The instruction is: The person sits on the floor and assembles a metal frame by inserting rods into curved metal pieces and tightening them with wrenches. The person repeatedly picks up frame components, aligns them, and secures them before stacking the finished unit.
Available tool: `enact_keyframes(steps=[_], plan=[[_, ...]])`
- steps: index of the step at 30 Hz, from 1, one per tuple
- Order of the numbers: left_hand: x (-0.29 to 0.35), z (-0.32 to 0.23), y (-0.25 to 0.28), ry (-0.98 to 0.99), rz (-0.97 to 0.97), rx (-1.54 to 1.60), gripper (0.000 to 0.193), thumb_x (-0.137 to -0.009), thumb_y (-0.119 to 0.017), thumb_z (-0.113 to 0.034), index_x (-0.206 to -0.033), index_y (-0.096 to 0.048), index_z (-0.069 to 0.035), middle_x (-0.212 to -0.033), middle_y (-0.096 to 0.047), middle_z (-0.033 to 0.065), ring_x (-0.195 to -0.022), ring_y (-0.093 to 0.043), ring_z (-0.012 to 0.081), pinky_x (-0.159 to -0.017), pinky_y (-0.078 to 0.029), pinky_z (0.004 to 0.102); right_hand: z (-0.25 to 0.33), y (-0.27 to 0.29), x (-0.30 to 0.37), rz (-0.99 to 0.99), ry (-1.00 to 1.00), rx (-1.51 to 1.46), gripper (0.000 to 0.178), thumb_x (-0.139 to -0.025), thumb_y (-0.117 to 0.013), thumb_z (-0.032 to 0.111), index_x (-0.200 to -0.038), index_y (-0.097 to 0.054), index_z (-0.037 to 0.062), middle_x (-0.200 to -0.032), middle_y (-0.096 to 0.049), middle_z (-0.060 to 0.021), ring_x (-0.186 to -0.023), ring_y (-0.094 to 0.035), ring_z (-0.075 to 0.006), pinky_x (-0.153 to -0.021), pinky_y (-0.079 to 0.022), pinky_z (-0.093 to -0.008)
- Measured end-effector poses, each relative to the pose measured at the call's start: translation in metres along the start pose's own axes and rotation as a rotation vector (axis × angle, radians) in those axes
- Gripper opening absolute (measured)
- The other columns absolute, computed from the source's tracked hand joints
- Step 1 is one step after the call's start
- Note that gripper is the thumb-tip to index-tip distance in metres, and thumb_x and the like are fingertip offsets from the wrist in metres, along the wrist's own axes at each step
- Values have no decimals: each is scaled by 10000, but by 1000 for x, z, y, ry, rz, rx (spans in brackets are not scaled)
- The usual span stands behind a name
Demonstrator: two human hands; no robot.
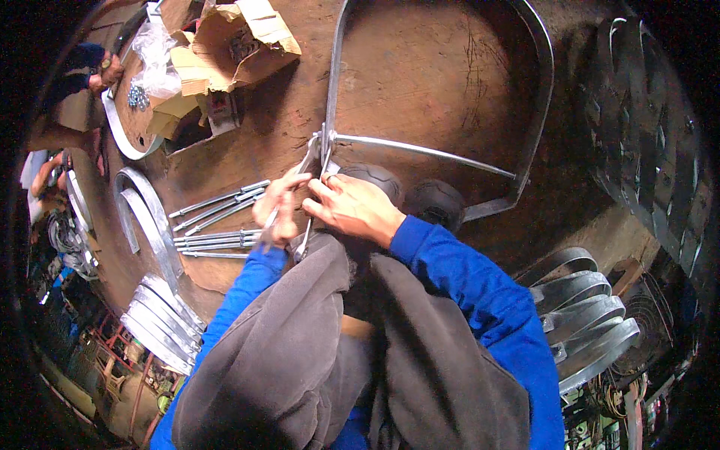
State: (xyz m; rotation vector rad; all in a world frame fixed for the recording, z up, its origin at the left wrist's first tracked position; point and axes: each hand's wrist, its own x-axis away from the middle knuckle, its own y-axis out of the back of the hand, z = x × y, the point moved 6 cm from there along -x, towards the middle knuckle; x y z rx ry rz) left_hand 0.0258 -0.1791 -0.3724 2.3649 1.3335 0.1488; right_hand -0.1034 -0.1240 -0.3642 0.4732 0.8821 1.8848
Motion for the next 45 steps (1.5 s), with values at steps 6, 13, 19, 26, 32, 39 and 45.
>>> enact_keyframes(steps=[6,13,19,26,32,39,45], plan=[[-97,-26,16,320,299,-11,378,-1032,-393,-282,-1105,-598,27,-994,-687,127,-957,-684,202,-769,-575,324,-2,0,-1,46,-18,-1,174,-866,-513,216,-989,-573,108,-1010,-542,-97,-1016,-592,-254,-864,-524,-354],[-179,33,-25,409,648,-5,335,-997,-457,-295,-972,-640,-16,-822,-689,72,-782,-649,138,-564,-526,254,0,1,-3,67,-10,-20,186,-875,-502,211,-1012,-568,104,-1021,-550,-100,-1031,-586,-252,-870,-519,-354],[-200,54,-49,765,816,94,400,-972,-451,-324,-936,-629,33,-807,-705,128,-680,-700,241,-501,-595,351,0,3,-2,69,-9,-16,183,-878,-503,215,-1003,-562,96,-1034,-558,-110,-1031,-590,-268,-874,-515,-358],[-200,95,-55,812,787,22,411,-997,-393,-303,-1007,-597,54,-839,-704,175,-655,-696,282,-509,-599,363,0,1,-3,67,-11,-1,180,-877,-512,214,-1006,-563,99,-1053,-560,-115,-1031,-595,-270,-872,-516,-362],[-191,87,-69,649,766,-231,446,-1002,-362,-331,-940,-576,55,-794,-692,150,-622,-685,285,-473,-578,355,-1,1,-2,138,-40,-15,193,-872,-530,234,-1010,-568,104,-1068,-558,-111,-1030,-594,-265,-870,-518,-359],[-118,4,-25,202,375,-179,375,-1011,-368,-253,-935,-621,14,-948,-697,128,-838,-695,242,-713,-572,329,-1,2,0,50,10,33,204,-863,-533,249,-1002,-568,105,-1039,-561,-107,-1023,-595,-254,-859,-519,-355],[-21,4,-3,227,93,99,422,-1031,-381,-308,-1000,-645,18,-1145,-663,165,-1084,-635,281,-936,-495,381,2,0,-2,46,16,28,203,-859,-532,231,-1007,-566,97,-1030,-562,-113,-977,-602,-257,-833,-525,-354]])
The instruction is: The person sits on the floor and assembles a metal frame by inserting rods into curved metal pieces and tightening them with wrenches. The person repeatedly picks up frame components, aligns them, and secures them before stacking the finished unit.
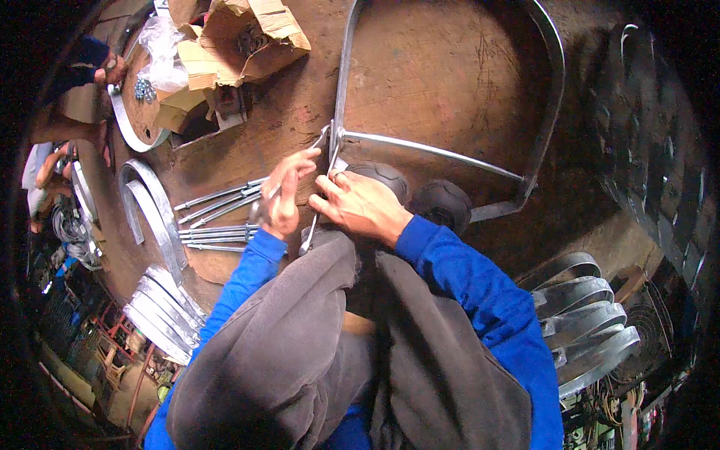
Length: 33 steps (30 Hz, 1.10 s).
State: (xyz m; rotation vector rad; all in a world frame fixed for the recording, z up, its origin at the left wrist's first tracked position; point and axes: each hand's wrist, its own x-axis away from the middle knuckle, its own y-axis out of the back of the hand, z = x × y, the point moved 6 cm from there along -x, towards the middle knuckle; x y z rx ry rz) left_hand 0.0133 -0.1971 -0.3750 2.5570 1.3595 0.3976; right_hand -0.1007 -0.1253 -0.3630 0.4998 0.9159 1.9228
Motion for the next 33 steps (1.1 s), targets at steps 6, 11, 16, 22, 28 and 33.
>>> enact_keyframes(steps=[6,11,16,22,28,33], plan=[[35,42,-14,-161,-64,-13,449,-1026,-407,-362,-1078,-632,23,-1241,-608,229,-1154,-601,354,-960,-485,411,-6,-3,4,-142,13,-2,240,-868,-527,185,-1073,-533,59,-1057,-564,-134,-979,-601,-285,-816,-520,-378],[38,45,-16,-123,-110,-2,379,-1003,-492,-335,-1066,-647,4,-1232,-618,216,-1099,-635,329,-873,-537,377,-16,28,-4,-240,-78,-227,320,-863,-567,145,-1158,-524,30,-1064,-560,-141,-977,-602,-324,-812,-514,-393],[40,39,-23,-127,-83,-55,174,-958,-543,-118,-1038,-635,7,-1249,-614,201,-912,-706,274,-732,-578,333,-42,51,-13,-372,-252,-321,324,-833,-653,126,-1131,-537,70,-1021,-572,-138,-885,-623,-351,-737,-532,-418],[39,21,-24,-160,-121,-65,336,-1023,-429,-236,-1052,-632,30,-1258,-606,197,-777,-712,253,-656,-582,316,-117,71,-36,-725,-499,-625,191,-903,-646,148,-1009,-606,-6,-848,-688,-159,-779,-694,-284,-678,-536,-360],[23,11,-23,-103,-95,-56,281,-1002,-468,-212,-978,-635,13,-1221,-632,181,-883,-698,297,-686,-573,330,-211,29,-40,-563,-786,-767,333,-943,-604,294,-909,-641,-35,-803,-712,-142,-662,-687,-183,-613,-538,-330],[17,-1,-19,-315,-126,-187,256,-978,-476,-170,-874,-624,12,-1144,-658,182,-1021,-632,351,-879,-499,415,-209,82,5,-841,-757,-880,302,-1007,-506,280,-967,-569,-12,-801,-665,-101,-656,-629,-145,-580,-504,-291]])
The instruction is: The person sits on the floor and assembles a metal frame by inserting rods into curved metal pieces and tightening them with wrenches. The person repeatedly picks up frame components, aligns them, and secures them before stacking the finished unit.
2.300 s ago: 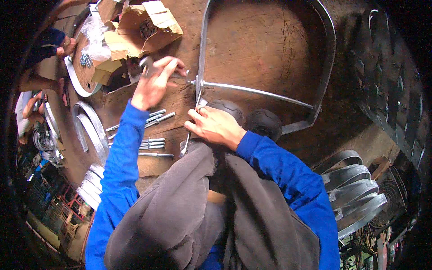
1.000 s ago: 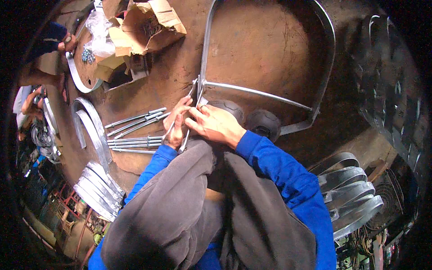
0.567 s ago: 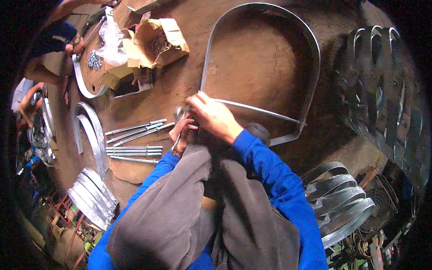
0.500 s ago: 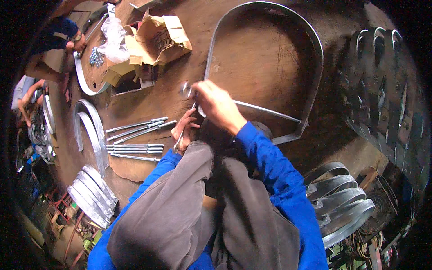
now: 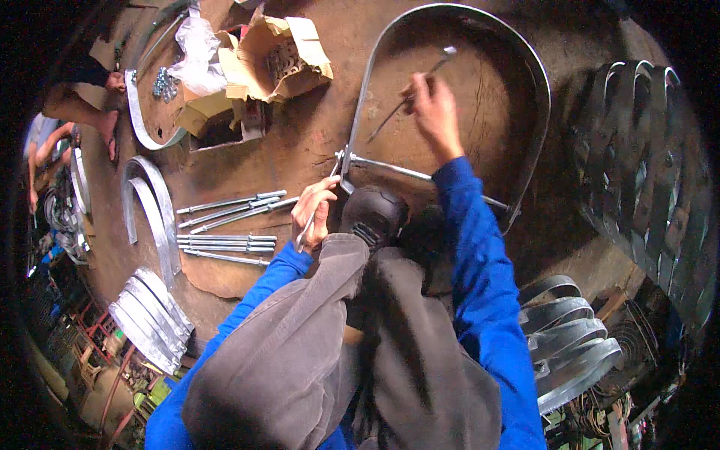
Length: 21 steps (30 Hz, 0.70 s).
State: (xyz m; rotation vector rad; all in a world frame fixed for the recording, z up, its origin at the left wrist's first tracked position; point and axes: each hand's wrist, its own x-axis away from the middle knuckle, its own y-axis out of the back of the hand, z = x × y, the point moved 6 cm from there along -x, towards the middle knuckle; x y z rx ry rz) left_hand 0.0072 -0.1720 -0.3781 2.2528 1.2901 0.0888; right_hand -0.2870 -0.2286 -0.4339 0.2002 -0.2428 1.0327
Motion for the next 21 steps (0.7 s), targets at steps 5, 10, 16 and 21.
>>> enact_keyframes(steps=[5,10,16,21], plan=[[0,-2,0,6,24,-11,242,-961,-480,-153,-823,-588,13,-1145,-648,197,-989,-632,355,-860,-503,417,75,11,59,112,282,12,183,-1005,-517,171,-1022,-511,-11,-841,-644,-107,-712,-641,-158,-667,-523,-303],[-4,-3,-4,-11,22,-31,262,-979,-451,-158,-801,-556,4,-1128,-650,211,-947,-646,336,-840,-508,406,46,-31,120,314,414,166,82,-959,-558,73,-1015,-545,15,-865,-625,-133,-747,-672,-239,-652,-523,-330],[-2,-1,-3,6,-3,24,218,-965,-514,-134,-844,-591,30,-1128,-650,185,-963,-627,343,-836,-510,419,34,-53,146,553,487,304,253,-783,-594,51,-1031,-549,28,-1006,-595,-172,-949,-604,-357,-816,-493,-415],[-4,-6,-4,-16,0,-23,233,-975,-506,-152,-851,-595,24,-1119,-649,195,-981,-627,352,-854,-505,427,53,-79,167,715,822,600,305,-754,-611,124,-1047,-542,71,-1062,-575,-122,-954,-596,-309,-836,-508,-387]])
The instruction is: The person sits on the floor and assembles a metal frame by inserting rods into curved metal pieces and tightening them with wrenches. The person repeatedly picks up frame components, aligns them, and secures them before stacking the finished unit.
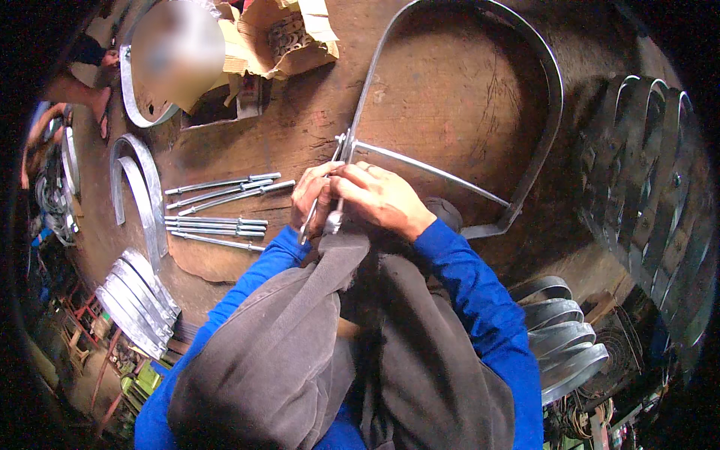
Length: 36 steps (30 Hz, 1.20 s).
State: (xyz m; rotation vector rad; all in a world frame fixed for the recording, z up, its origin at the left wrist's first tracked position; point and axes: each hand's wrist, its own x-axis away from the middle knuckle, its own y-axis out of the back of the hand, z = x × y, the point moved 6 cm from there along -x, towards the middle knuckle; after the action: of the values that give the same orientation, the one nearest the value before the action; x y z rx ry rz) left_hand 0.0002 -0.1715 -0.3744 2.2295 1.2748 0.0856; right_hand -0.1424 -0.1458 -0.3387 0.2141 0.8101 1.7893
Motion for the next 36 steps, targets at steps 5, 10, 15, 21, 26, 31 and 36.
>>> enact_keyframes(steps=[5,10,15,21,26,31,36], plan=[[17,22,-9,25,40,26,331,-882,-608,-240,-1070,-629,31,-1123,-626,191,-1040,-604,373,-893,-493,426,8,-20,-9,89,-42,45,262,-794,-573,155,-1036,-512,76,-1044,-561,-138,-957,-596,-319,-840,-497,-394],[4,9,-5,-14,83,9,294,-935,-542,-258,-934,-634,22,-1045,-626,178,-948,-606,355,-837,-496,417,2,-10,3,-57,-107,-44,296,-745,-619,87,-1026,-527,70,-1025,-579,-156,-948,-590,-345,-815,-496,-417],[0,5,-8,-30,76,-19,296,-986,-468,-209,-850,-586,25,-982,-624,185,-839,-608,331,-743,-498,413,-51,16,-16,-360,-498,-158,94,-911,-578,97,-956,-539,24,-772,-571,-203,-721,-581,-429,-629,-477,-455],[-1,7,-9,-8,55,-6,214,-939,-493,-147,-835,-581,17,-942,-617,170,-839,-591,336,-762,-485,407,-81,18,-34,-346,-503,-330,164,-962,-542,174,-971,-570,13,-816,-637,-200,-712,-655,-340,-619,-508,-411],[-11,-1,-9,-50,50,7,192,-933,-503,-135,-816,-574,0,-914,-620,141,-840,-588,320,-779,-479,398,-165,11,-36,-372,-899,-542,275,-1007,-494,270,-969,-520,0,-745,-663,-157,-624,-660,-230,-583,-518,-347],[-7,1,-8,-53,36,-11,204,-927,-495,-133,-803,-579,6,-905,-621,145,-836,-590,319,-782,-476,392,-117,39,-13,-546,-752,-428,188,-1008,-488,205,-1020,-481,18,-743,-661,-133,-618,-649,-216,-580,-510,-331],[-8,3,-11,-21,59,-4,204,-922,-493,-134,-815,-582,15,-912,-622,156,-829,-592,333,-746,-484,406,-63,20,6,-517,-529,-441,130,-954,-581,103,-1010,-526,0,-817,-668,-143,-758,-689,-245,-650,-533,-353]])
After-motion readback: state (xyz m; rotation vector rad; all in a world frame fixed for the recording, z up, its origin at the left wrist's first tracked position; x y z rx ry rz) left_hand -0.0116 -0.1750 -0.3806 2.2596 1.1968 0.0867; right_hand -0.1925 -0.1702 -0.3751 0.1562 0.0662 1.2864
